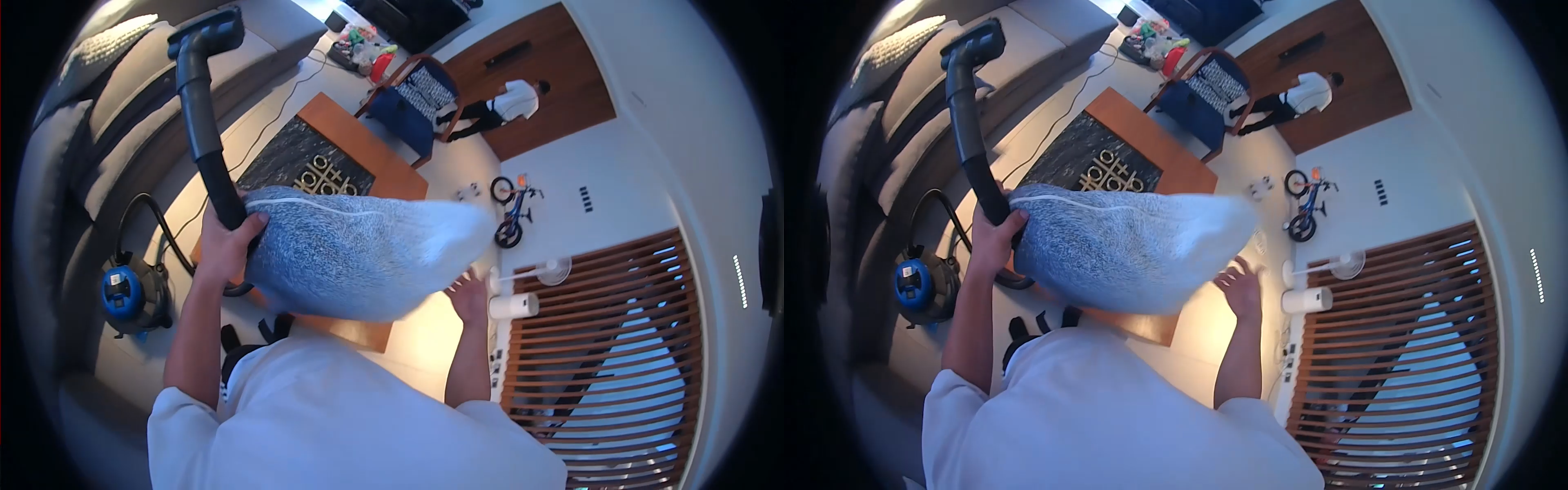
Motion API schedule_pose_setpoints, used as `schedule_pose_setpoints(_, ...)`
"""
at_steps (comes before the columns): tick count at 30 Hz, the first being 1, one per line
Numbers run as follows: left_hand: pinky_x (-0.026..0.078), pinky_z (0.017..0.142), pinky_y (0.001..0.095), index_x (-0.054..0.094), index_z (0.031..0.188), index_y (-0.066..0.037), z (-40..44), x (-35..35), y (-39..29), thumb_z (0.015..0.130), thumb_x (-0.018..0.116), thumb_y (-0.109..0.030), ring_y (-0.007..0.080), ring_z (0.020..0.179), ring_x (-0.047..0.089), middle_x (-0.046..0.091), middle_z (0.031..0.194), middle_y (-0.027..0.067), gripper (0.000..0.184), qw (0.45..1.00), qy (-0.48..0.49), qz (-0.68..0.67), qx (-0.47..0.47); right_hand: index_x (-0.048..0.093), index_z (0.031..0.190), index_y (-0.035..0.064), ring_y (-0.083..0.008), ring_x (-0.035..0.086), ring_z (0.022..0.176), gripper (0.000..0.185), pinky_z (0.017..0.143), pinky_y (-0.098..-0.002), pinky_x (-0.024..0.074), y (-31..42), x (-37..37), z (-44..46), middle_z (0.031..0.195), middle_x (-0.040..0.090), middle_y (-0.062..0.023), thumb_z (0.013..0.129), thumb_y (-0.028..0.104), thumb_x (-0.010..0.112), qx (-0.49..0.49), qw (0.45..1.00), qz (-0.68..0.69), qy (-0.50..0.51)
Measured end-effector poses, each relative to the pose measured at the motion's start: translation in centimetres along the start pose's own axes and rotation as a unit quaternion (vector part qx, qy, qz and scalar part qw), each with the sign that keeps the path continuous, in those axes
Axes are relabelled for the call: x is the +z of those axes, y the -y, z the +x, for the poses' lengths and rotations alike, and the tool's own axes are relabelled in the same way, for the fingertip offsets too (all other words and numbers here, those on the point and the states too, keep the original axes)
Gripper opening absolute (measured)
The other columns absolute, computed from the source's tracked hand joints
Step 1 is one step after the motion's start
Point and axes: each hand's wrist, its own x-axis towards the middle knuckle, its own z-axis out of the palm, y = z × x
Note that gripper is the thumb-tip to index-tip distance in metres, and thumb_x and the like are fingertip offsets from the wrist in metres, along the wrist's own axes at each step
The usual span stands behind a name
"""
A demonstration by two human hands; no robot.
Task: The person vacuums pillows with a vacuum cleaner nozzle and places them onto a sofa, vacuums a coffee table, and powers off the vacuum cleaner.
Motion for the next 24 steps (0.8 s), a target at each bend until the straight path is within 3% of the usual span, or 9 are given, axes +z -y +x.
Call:
schedule_pose_setpoints(2, 0.051, 0.083, 0.0343, 0.053, 0.118, -0.001, -0.1, 0.5, -2.1, 0.079, 0.08, -0.011, 0.0193, 0.09, 0.063, 0.064, 0.101, 0.0085, 0.049, 0.988, 0.008, 0.15, -0.03, 0.049, 0.136, 0.0073, -0.0229, 0.065, 0.095, 0.04, 0.088, -0.0348, 0.0526, -4.5, 5.1, 1.5, 0.111, 0.063, -0.007, 0.106, 0.033, 0.046, 0.096, 0.924, -0.348, -0.129)
schedule_pose_setpoints(4, 0.051, 0.084, 0.0394, 0.052, 0.121, -0.002, -0.1, 1.6, -1.5, 0.077, 0.079, -0.011, 0.0288, 0.091, 0.066, 0.066, 0.099, 0.0136, 0.052, 0.949, 0.093, 0.259, 0.151, 0.047, 0.139, 0.0069, -0.0166, 0.062, 0.093, 0.041, 0.087, -0.0299, 0.0508, -8.8, 3.9, 3.9, 0.109, 0.06, -0.0051, 0.105, 0.03, 0.051, 0.008, 0.868, -0.476, -0.141)
schedule_pose_setpoints(8, 0.049, 0.085, 0.0455, 0.052, 0.121, -0.006, 0.0, 2.1, 0.0, 0.077, 0.078, -0.014, 0.0419, 0.098, 0.064, 0.065, 0.096, 0.0225, 0.051, 0.901, 0.217, 0.376, 0.016, 0.048, 0.139, 0.0061, -0.0189, 0.061, 0.105, 0.051, 0.093, -0.0313, 0.0509, -12.9, 11.2, 6.0, 0.117, 0.061, -0.0074, 0.101, 0.038, 0.059, -0.094, 0.906, -0.397, -0.113)
schedule_pose_setpoints(13, 0.048, 0.08, 0.048, 0.055, 0.113, -0.007, 0.2, 1.7, 0.4, 0.077, 0.078, -0.017, 0.0419, 0.094, 0.064, 0.066, 0.094, 0.0209, 0.044, 0.868, 0.251, 0.428, -0.018, 0.048, 0.139, 0.0036, -0.0301, 0.062, 0.115, 0.066, 0.101, -0.0399, 0.048, -17.0, 22.5, 4.6, 0.122, 0.062, -0.0138, 0.086, 0.029, 0.078, -0.103, 0.765, -0.633, 0.061)
schedule_pose_setpoints(16, 0.048, 0.079, 0.0476, 0.055, 0.114, -0.007, -0.4, 1.9, 0.1, 0.078, 0.077, -0.021, 0.0417, 0.093, 0.064, 0.066, 0.092, 0.021, 0.044, 0.86, 0.253, 0.441, -0.042, 0.052, 0.134, 0.0041, -0.0363, 0.059, 0.118, 0.062, 0.1, -0.0459, 0.0476, -19.5, 26.5, 4.4, 0.127, 0.061, -0.0198, 0.083, 0.027, 0.078, -0.249, 0.676, -0.678, 0.149)
schedule_pose_setpoints(18, 0.048, 0.08, 0.048, 0.055, 0.117, -0.008, -0.7, 1.9, 0.2, 0.079, 0.077, -0.024, 0.0419, 0.094, 0.064, 0.066, 0.092, 0.021, 0.047, 0.879, 0.27, 0.39, -0.046, 0.053, 0.13, 0.0035, -0.0382, 0.063, 0.109, 0.06, 0.09, -0.0468, 0.0508, -19.5, 27.6, 5.8, 0.119, 0.064, -0.0216, 0.081, 0.026, 0.079, -0.078, 0.696, -0.694, 0.167)
schedule_pose_setpoints(21, 0.049, 0.08, 0.0449, 0.056, 0.123, -0.008, -0.9, 0.6, -0.1, 0.081, 0.078, -0.026, 0.0359, 0.089, 0.065, 0.065, 0.091, 0.0185, 0.051, 0.916, 0.183, 0.355, -0.031, 0.065, 0.11, -0.0005, -0.0305, 0.069, 0.091, 0.034, 0.078, -0.0384, 0.0526, -19.2, 24.3, 8.0, 0.1, 0.07, -0.0206, 0.086, 0.022, 0.075, -0.082, 0.769, -0.623, 0.122)
schedule_pose_setpoints(23, 0.049, 0.079, 0.0396, 0.056, 0.124, -0.006, -1.4, -1.2, -0.7, 0.083, 0.079, -0.028, 0.0287, 0.084, 0.064, 0.063, 0.088, 0.0157, 0.052, 0.942, 0.075, 0.327, 0.025, 0.069, 0.109, -0.0007, -0.018, 0.068, 0.087, 0.031, 0.079, -0.0325, 0.0513, -16.1, 22.5, 7.9, 0.093, 0.072, -0.0141, 0.091, 0.025, 0.073, -0.066, 0.792, -0.606, 0.035)
schedule_pose_setpoints(24, 0.049, 0.075, 0.0367, 0.056, 0.123, -0.005, -2.4, -1.7, -2.2, 0.083, 0.078, -0.029, 0.0252, 0.078, 0.061, 0.061, 0.082, 0.0133, 0.051, 0.946, 0.023, 0.32, -0.04, 0.068, 0.113, -0.0003, -0.0148, 0.065, 0.089, 0.034, 0.081, -0.0311, 0.0505, -15.2, 20.4, 8.2, 0.095, 0.072, -0.0112, 0.093, 0.027, 0.071, -0.13, 0.809, -0.573, 0.013)
